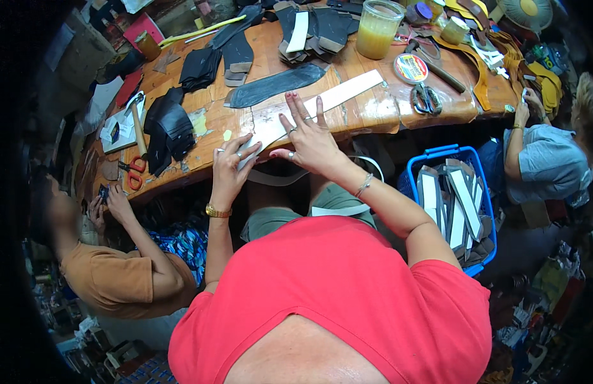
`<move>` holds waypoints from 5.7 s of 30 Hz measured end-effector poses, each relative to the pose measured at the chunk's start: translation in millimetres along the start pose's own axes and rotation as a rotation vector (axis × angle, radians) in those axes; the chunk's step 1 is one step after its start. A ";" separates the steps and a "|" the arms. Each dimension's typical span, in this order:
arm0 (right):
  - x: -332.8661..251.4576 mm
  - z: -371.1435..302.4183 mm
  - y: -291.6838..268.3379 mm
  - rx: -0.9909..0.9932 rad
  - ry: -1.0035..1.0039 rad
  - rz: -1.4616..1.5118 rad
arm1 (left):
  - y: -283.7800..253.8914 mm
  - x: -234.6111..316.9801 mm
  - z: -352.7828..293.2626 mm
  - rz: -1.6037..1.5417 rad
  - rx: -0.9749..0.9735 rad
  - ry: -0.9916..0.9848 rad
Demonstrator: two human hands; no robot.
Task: The person uses shears to cut a long white strip of material into shorter pieces on a cluttered workbench. They handle the strip, cut it, and place the pieces on the table while other workers are visible nearby.
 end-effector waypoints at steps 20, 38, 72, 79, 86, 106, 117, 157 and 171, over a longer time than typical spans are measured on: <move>332.5 200.8 -77.5 -0.456 0.502 -0.628 | 40.4 -4.5 51.1 -0.253 0.027 0.105; 94.3 16.8 -25.7 0.113 0.054 0.417 | 41.9 -19.5 52.3 -0.389 0.058 0.079; 63.1 2.6 3.7 0.056 0.087 -0.125 | -51.0 -32.3 -49.2 0.048 0.136 -0.224; -11.6 1.6 11.2 0.005 -0.002 -0.030 | -47.0 -46.1 -59.3 -0.173 0.226 -0.334; -59.3 -1.2 12.5 0.017 -0.092 0.083 | -38.0 -54.5 -61.6 -0.368 0.259 -0.454; 131.0 49.1 -35.0 0.000 -0.138 0.088 | -87.9 -54.7 -58.0 -0.749 0.351 -0.435; 157.8 136.4 -123.5 -0.060 -0.273 0.268 | -123.7 -27.0 -43.5 -0.718 0.320 -0.352; 118.5 45.3 1.6 -0.060 0.070 -0.260 | 63.6 -1.6 85.6 -0.102 0.024 -0.038; 99.8 46.0 -1.4 0.021 -0.178 -0.111 | -4.4 0.1 -31.9 -0.250 -0.042 -0.285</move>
Point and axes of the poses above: each hand's wrist, its own z-axis towards the middle knuckle, its own y-axis out of the palm, x = y × z, the point moved 9 cm from there along z, towards the middle knuckle, and after that the axes turned 11 degrees about y, right-handed, at the moved point
